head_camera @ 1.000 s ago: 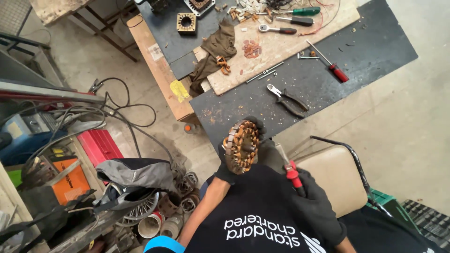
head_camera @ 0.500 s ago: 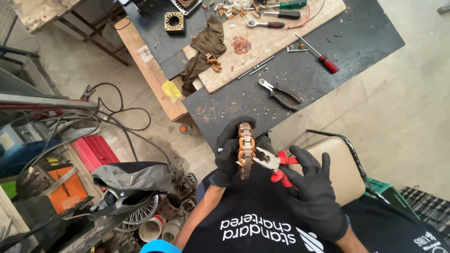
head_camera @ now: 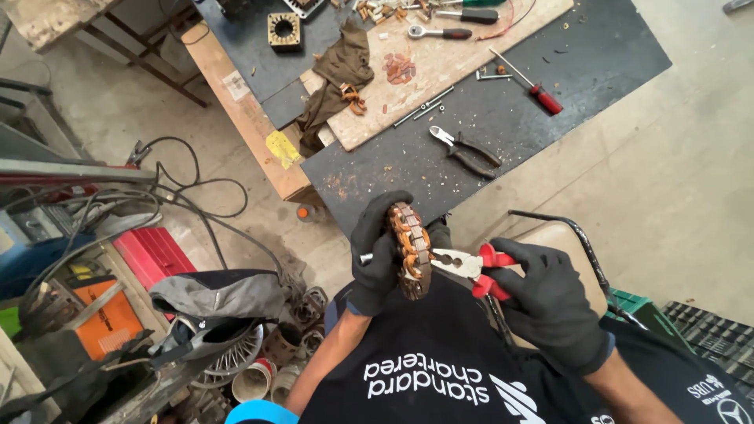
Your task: Repairing or disassembling a motor stator by cutting and removing copper wiring using pliers.
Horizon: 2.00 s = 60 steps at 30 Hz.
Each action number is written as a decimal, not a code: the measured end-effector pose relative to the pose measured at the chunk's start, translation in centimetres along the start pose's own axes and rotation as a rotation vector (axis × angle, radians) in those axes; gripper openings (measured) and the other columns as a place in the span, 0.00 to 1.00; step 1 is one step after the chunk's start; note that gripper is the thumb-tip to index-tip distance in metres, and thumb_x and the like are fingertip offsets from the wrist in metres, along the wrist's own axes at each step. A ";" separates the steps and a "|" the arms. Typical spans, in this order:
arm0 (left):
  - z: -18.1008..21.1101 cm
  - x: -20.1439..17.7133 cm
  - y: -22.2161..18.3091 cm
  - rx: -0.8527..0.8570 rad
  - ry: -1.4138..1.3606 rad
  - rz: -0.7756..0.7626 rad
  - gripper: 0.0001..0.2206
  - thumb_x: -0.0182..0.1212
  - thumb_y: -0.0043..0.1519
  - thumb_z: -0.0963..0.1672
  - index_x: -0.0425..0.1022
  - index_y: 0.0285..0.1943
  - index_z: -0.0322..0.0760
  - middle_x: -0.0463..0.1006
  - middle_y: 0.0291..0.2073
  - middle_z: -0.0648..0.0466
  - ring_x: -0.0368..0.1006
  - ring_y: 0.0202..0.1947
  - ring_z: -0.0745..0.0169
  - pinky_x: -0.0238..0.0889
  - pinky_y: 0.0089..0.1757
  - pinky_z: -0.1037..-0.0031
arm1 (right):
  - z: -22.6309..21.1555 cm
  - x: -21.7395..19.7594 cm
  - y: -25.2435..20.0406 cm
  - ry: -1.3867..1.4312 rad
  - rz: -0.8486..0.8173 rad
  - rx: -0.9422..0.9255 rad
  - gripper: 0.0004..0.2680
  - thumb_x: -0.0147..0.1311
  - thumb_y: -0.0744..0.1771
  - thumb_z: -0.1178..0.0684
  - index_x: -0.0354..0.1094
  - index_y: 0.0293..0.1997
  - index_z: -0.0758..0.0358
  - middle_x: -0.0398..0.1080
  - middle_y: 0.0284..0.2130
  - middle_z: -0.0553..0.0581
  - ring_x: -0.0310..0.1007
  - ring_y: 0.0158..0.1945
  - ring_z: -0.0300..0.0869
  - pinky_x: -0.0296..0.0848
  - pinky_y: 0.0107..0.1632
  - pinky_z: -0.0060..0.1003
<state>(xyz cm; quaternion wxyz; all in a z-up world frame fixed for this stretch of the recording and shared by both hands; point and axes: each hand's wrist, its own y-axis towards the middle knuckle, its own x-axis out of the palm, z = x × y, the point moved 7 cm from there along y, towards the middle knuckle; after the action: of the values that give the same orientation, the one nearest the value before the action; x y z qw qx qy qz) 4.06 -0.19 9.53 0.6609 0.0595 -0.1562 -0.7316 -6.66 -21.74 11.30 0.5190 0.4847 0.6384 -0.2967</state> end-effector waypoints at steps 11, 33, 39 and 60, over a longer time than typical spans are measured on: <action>-1.2 0.6 -0.5 0.042 -0.296 -0.111 0.24 0.49 0.62 0.49 0.75 0.55 0.21 0.79 0.45 0.37 0.75 0.46 0.48 0.69 0.50 0.59 | 0.5 -3.2 3.8 0.085 0.038 -0.295 0.02 0.51 0.64 0.56 0.70 0.35 0.54 0.72 0.42 0.56 0.73 0.35 0.57 0.70 0.34 0.51; 0.2 0.7 -1.5 0.101 -0.108 0.048 0.26 0.47 0.66 0.53 0.75 0.57 0.25 0.79 0.46 0.41 0.74 0.45 0.55 0.67 0.49 0.69 | 0.9 -1.6 -1.1 0.024 0.211 -0.106 0.04 0.56 0.64 0.50 0.73 0.39 0.46 0.68 0.47 0.52 0.72 0.47 0.53 0.71 0.49 0.52; 1.4 1.1 -1.2 0.136 0.000 -0.004 0.24 0.44 0.67 0.51 0.75 0.56 0.27 0.78 0.46 0.42 0.75 0.45 0.48 0.67 0.51 0.64 | 2.8 0.3 -1.6 -0.060 0.222 -0.147 0.05 0.54 0.66 0.49 0.68 0.31 0.53 0.68 0.43 0.55 0.71 0.44 0.54 0.71 0.46 0.50; -3.4 0.3 -0.6 0.040 0.143 -0.145 0.22 0.42 0.64 0.48 0.72 0.60 0.31 0.78 0.53 0.43 0.76 0.52 0.47 0.70 0.53 0.60 | 6.2 2.5 -3.7 0.575 -0.536 0.255 0.24 0.49 0.60 0.57 0.66 0.63 0.43 0.66 0.65 0.51 0.74 0.59 0.46 0.71 0.51 0.42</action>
<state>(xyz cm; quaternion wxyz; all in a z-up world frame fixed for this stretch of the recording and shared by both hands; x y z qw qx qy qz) 4.46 -1.00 6.18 0.6145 0.1362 -0.1185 -0.7680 -7.72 -27.73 6.65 0.1597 0.4248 0.8192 -0.3506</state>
